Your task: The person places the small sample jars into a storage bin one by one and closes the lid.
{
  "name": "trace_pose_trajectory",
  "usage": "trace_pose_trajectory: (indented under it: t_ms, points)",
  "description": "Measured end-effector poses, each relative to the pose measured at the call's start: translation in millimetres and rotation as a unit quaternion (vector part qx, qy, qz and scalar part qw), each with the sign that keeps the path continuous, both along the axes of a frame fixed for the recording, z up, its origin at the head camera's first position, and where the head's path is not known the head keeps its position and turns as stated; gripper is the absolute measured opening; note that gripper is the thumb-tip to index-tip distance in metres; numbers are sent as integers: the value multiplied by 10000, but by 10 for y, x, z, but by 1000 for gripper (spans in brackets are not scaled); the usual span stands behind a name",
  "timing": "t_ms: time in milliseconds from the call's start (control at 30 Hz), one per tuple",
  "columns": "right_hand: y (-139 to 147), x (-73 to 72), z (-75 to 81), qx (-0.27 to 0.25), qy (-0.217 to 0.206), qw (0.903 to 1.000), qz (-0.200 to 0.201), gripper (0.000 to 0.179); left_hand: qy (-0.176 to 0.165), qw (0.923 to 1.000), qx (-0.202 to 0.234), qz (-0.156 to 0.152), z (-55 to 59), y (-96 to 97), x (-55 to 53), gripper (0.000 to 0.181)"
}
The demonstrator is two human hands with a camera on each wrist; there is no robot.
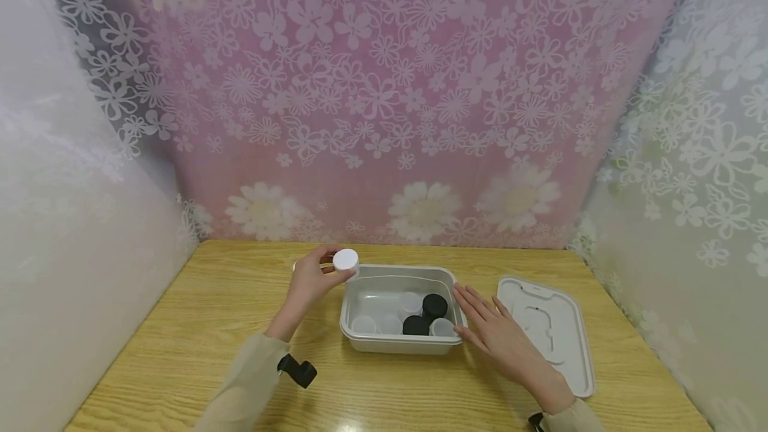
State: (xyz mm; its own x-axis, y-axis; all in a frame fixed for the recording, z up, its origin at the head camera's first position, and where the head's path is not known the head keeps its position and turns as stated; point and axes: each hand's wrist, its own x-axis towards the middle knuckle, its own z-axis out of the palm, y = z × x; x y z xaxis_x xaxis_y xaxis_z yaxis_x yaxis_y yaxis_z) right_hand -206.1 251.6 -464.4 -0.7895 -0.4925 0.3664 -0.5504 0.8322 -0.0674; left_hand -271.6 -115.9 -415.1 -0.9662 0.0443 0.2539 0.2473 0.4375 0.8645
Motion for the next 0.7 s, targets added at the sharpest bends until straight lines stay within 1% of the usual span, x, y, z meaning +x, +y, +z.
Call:
trace_pose_trajectory:
  t_ms: [133,333,500,700]
  points:
    - [0,-6,-2,-13,16,10000,23,66,96,9998,61,-170,28,120,5,53]
    - [9,-7,-18,-19,50,10000,13,67,172,9990,13,-402,-14,298,2,50]
    - [9,-4,-18,-30,84,10000,2,67,144,9979,-309,-546,-75,427,27,49]
    - [5,-4,-15,-44,116,9999,32,67,34,9925,-958,-754,-154,547,36,45]
